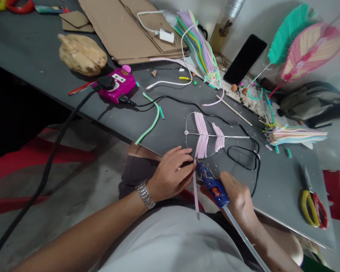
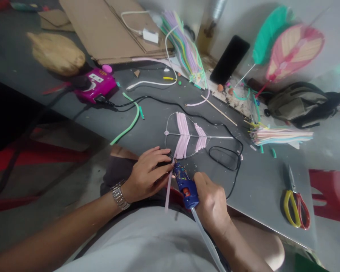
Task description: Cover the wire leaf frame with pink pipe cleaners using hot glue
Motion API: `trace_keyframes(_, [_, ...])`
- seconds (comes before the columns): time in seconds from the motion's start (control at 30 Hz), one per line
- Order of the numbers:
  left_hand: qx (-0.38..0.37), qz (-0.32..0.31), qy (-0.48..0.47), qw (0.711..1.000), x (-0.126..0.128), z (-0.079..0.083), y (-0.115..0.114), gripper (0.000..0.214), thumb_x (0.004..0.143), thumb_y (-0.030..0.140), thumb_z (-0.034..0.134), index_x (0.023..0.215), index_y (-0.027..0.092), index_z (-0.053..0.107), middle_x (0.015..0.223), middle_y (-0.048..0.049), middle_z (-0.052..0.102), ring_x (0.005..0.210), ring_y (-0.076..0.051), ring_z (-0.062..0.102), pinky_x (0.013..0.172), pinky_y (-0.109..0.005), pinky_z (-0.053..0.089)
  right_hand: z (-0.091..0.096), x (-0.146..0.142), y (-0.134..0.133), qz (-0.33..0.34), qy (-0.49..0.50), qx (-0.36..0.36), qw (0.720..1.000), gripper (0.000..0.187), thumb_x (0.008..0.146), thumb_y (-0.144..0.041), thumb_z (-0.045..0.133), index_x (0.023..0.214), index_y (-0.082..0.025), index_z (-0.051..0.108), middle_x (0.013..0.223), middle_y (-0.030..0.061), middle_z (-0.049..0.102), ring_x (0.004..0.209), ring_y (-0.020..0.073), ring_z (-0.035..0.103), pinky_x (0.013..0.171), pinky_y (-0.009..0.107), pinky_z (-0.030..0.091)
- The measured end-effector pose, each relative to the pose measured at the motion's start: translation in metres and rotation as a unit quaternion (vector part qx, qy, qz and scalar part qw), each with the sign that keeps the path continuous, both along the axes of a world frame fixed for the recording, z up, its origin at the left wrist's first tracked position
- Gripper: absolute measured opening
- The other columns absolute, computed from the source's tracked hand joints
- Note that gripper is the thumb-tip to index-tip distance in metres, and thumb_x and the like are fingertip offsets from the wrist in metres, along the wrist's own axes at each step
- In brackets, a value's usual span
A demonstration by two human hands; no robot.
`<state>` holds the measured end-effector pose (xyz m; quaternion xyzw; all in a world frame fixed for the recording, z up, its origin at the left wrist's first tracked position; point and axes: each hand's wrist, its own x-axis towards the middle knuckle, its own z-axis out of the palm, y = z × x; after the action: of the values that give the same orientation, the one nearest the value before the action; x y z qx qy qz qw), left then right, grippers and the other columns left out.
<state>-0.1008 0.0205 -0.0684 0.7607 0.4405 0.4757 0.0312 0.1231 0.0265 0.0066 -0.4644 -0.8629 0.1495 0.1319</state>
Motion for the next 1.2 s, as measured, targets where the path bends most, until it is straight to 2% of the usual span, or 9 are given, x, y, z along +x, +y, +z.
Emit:
trace_keyframes(0.33, [-0.001,0.001,-0.003,1.0,0.0001,0.0003,0.0,0.02,0.088,0.014,0.07,0.107,0.018,0.069,0.103,-0.0103,0.075,0.117,-0.028,0.071,0.106,-0.052,0.055,-0.0042,0.0018,-0.0019,-0.025,0.011,-0.022,0.999,0.023,0.089,-0.017,0.055,0.077,-0.025,0.038,0.07,-0.0022,0.049,0.058,0.0133,0.043,0.056,0.026,0.031])
trace_keyframes(0.67, [-0.005,-0.007,-0.008,1.0,-0.0003,-0.0002,-0.0001,0.021,0.088,0.013,0.069,0.108,0.018,0.07,0.104,-0.0111,0.074,0.119,-0.027,0.069,0.108,-0.052,0.054,0.0003,0.0001,0.001,0.001,0.002,-0.011,1.0,0.023,0.091,-0.015,0.054,0.077,-0.025,0.038,0.069,-0.0026,0.049,0.056,0.0125,0.045,0.054,0.025,0.03])
trace_keyframes(1.2, [-0.002,-0.006,-0.001,1.0,-0.0002,-0.001,0.0004,0.02,0.087,0.012,0.071,0.106,0.016,0.068,0.103,-0.0114,0.075,0.118,-0.029,0.07,0.108,-0.053,0.054,0.0057,-0.0021,-0.0001,0.003,-0.015,-0.003,1.0,0.027,0.093,-0.014,0.052,0.078,-0.025,0.033,0.07,-0.0029,0.048,0.056,0.012,0.045,0.054,0.025,0.03])
